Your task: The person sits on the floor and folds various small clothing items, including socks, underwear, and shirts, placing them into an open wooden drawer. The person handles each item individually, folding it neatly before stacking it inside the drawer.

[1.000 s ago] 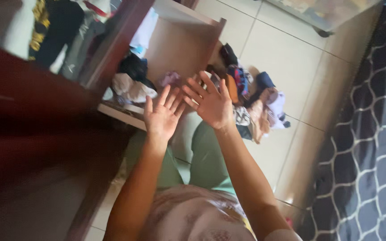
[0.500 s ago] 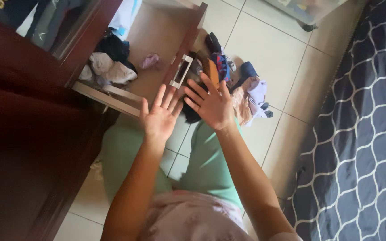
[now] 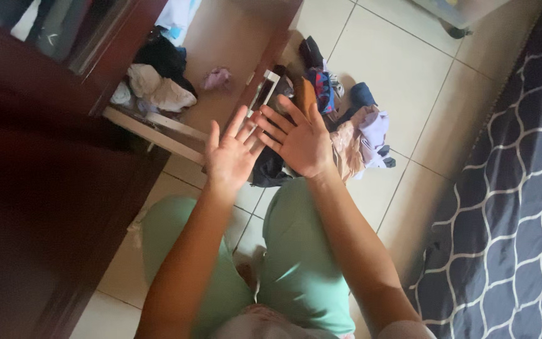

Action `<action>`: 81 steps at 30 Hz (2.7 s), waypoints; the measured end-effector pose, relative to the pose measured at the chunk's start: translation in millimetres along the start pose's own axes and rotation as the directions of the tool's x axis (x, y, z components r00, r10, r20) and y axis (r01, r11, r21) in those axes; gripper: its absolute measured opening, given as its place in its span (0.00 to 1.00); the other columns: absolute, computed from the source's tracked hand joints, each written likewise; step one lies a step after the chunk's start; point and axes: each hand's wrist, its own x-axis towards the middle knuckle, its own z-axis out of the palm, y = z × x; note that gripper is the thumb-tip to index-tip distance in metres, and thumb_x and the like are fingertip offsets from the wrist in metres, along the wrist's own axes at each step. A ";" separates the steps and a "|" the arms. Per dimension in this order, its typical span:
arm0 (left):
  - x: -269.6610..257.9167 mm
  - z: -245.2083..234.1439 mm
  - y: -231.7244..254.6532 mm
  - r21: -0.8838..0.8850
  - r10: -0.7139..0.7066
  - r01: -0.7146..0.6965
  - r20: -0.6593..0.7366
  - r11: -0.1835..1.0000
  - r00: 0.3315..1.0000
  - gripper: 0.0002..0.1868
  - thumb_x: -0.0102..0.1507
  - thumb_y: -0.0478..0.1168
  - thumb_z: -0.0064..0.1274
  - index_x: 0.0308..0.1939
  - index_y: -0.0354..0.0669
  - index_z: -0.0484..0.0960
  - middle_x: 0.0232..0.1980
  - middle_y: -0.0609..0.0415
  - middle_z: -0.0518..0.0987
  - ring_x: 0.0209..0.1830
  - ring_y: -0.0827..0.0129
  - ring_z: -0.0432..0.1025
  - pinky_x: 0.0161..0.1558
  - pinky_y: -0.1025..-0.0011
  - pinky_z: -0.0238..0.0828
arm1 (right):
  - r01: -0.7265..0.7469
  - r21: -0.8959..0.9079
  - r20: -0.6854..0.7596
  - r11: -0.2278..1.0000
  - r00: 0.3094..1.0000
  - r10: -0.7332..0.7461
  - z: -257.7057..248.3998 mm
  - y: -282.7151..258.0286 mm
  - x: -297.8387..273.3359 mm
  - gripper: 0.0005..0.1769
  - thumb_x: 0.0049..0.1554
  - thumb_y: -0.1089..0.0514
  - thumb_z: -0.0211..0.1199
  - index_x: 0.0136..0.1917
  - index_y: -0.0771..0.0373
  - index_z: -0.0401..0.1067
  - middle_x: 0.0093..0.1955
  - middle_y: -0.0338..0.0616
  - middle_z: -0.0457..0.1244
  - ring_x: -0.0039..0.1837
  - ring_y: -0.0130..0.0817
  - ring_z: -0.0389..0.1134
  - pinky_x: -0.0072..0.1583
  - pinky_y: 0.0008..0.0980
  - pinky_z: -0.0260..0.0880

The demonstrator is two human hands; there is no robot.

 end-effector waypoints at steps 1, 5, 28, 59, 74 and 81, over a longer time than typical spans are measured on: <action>-1.9 1.1 3.7 0.005 0.012 -0.012 0.010 1.000 1.000 0.42 0.72 0.68 0.28 0.81 0.46 0.59 0.78 0.48 0.64 0.76 0.59 0.58 0.78 0.54 0.50 | 0.000 -0.001 0.004 1.000 1.000 0.000 -0.5 -0.7 0.2 0.39 0.65 0.29 0.44 0.78 0.55 0.59 0.80 0.59 0.54 0.80 0.55 0.56 0.78 0.56 0.57; -6.2 16.4 36.2 0.116 0.045 -0.041 -0.026 0.992 0.999 0.42 0.70 0.69 0.28 0.80 0.49 0.59 0.83 0.46 0.59 0.84 0.55 0.52 0.80 0.53 0.44 | 0.006 -0.009 0.017 1.000 1.000 -0.006 -1.4 -14.0 -2.8 0.39 0.65 0.28 0.43 0.78 0.54 0.60 0.79 0.57 0.55 0.79 0.56 0.57 0.77 0.57 0.57; 63.2 -37.7 -29.4 0.249 -0.269 0.289 -0.111 0.924 0.957 0.43 0.67 0.72 0.33 0.79 0.54 0.60 0.81 0.45 0.58 0.77 0.49 0.56 0.75 0.39 0.48 | 0.025 0.047 -0.088 0.999 0.996 -0.021 -86.9 -41.7 -2.6 0.42 0.64 0.25 0.38 0.80 0.50 0.54 0.80 0.59 0.53 0.75 0.63 0.57 0.68 0.72 0.58; 36.0 -172.2 -130.6 0.076 -0.298 0.380 -0.489 0.922 0.820 0.23 0.69 0.55 0.46 0.57 0.40 0.71 0.63 0.45 0.73 0.67 0.52 0.67 0.69 0.50 0.63 | 0.273 -0.131 -0.441 0.953 0.845 -0.303 -186.1 -10.4 -120.9 0.38 0.64 0.31 0.44 0.79 0.52 0.56 0.76 0.51 0.57 0.75 0.57 0.59 0.71 0.68 0.58; 54.0 -244.7 -108.8 0.711 0.178 0.419 -0.601 0.565 0.779 0.30 0.61 0.51 0.53 0.64 0.40 0.75 0.66 0.42 0.73 0.65 0.51 0.69 0.62 0.48 0.68 | 0.209 -0.575 -0.237 0.791 0.883 -0.405 -175.3 -3.0 -81.3 0.51 0.60 0.22 0.40 0.85 0.47 0.33 0.88 0.43 0.34 0.74 0.61 0.60 0.63 0.56 0.71; 42.1 -167.7 -121.6 0.654 0.055 0.135 -0.142 -0.745 0.988 0.61 0.46 0.52 0.79 0.78 0.57 0.60 0.79 0.32 0.42 0.77 0.25 0.43 0.61 0.33 0.61 | 0.023 -0.736 -0.269 0.677 0.907 -0.323 -192.1 -9.5 -55.1 0.44 0.64 0.27 0.38 0.84 0.49 0.44 0.88 0.44 0.36 0.69 0.60 0.65 0.56 0.50 0.77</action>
